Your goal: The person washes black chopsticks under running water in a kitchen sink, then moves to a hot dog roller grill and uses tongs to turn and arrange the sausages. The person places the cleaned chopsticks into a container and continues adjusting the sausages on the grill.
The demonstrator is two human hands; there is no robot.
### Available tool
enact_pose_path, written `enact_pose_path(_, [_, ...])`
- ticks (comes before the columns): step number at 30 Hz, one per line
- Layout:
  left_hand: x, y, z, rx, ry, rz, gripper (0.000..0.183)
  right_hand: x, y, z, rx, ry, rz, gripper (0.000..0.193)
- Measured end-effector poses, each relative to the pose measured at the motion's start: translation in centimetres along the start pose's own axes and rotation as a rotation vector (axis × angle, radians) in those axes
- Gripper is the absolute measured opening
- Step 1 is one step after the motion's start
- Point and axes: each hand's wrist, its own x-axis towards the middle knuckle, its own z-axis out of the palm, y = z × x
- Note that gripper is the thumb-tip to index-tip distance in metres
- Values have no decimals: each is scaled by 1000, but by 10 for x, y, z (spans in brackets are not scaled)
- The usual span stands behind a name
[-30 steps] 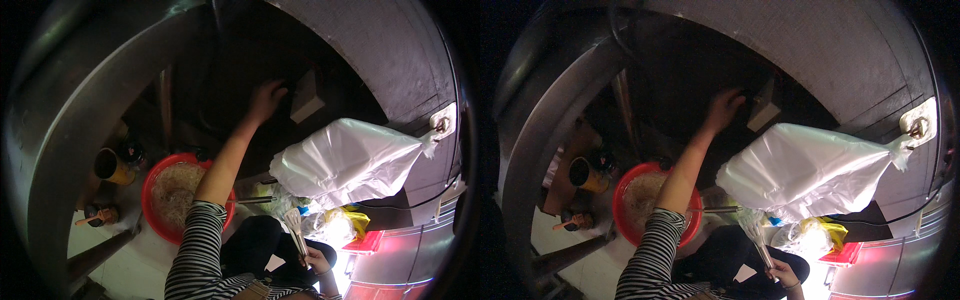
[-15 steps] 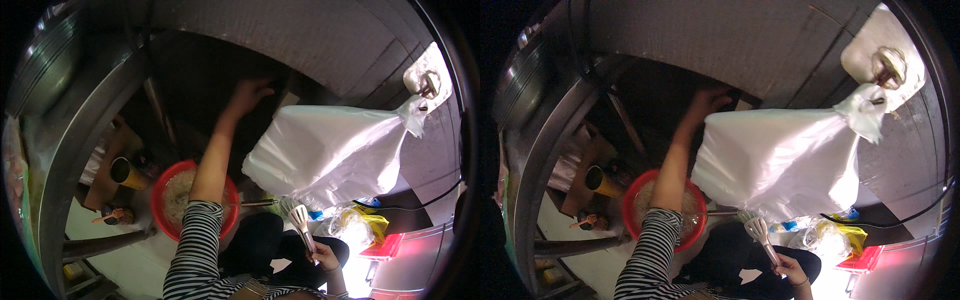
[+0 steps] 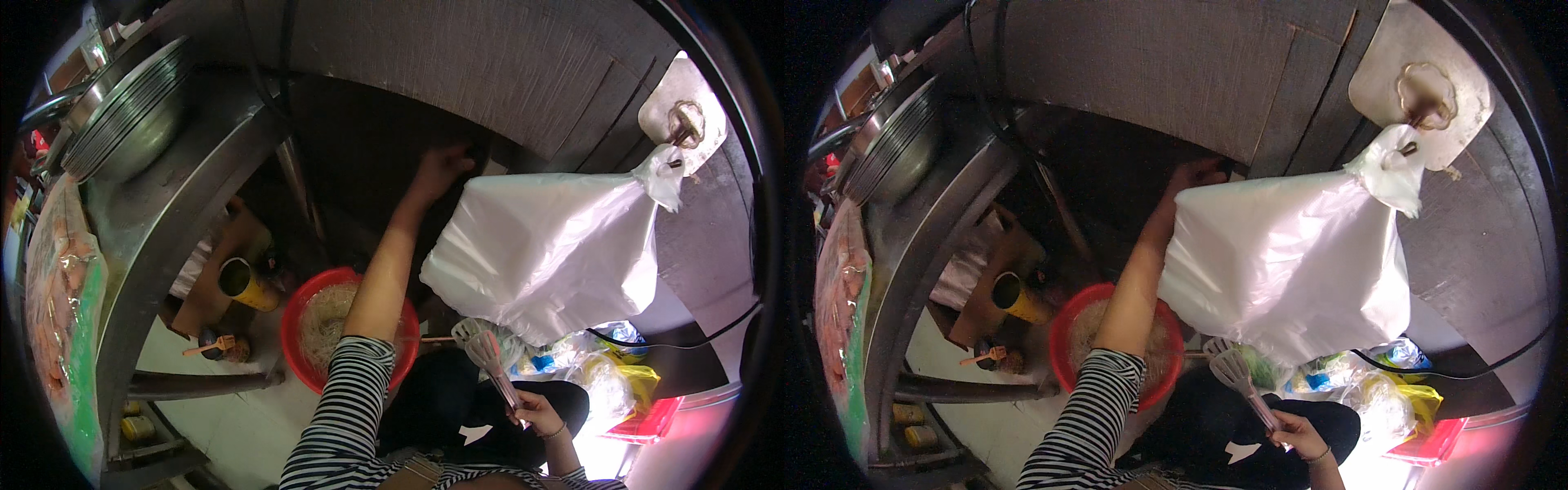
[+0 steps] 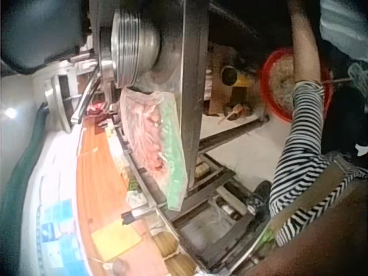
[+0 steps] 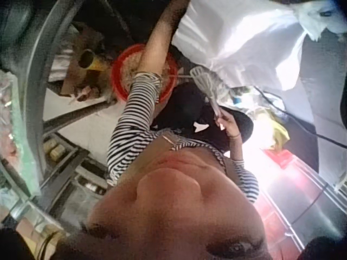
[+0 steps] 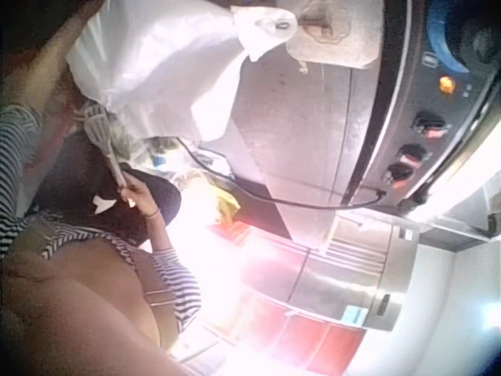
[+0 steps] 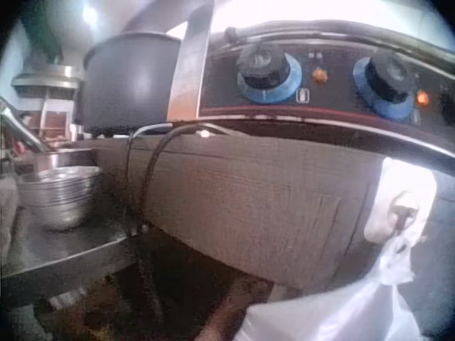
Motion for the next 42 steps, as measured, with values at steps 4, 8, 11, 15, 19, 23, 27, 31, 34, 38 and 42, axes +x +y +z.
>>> enact_pose_path(4, [10,18,-11,318,-169,56,45,1,-2,9,-9,23,-5,52])
enact_pose_path(8, [17,29,-20,444,-308,110,43,2,-9,13,-74,32,-8,50])
enact_pose_path(11, [16,29,-21,226,-372,182,42,1,-9,18,-49,19,-54,53])
enact_pose_path(15, [15,31,-18,-20,-336,202,45,0,-3,22,-24,109,-35,43])
enact_pose_path(19, [9,45,-17,189,-209,42,49,-4,4,15,-10,113,-55,39])
enact_pose_path(23, [-9,52,-9,50,-139,192,51,-8,4,2,12,119,-50,36])
enact_pose_path(27, [-8,43,-5,305,-154,203,51,-1,-2,-5,-47,71,-75,30])
enact_pose_path(31, [3,27,-8,-56,-268,8,49,19,-8,3,27,94,-80,39])
enact_pose_path(34, [9,20,-8,-108,-359,-8,68,29,-15,9,-47,69,-57,42])
enact_pose_path(38, [11,18,-8,-97,-385,11,59,25,-26,17,-252,60,88,55])
enact_pose_path(42, [12,19,-10,-183,-415,62,49,6,-34,28,-341,103,113,59])
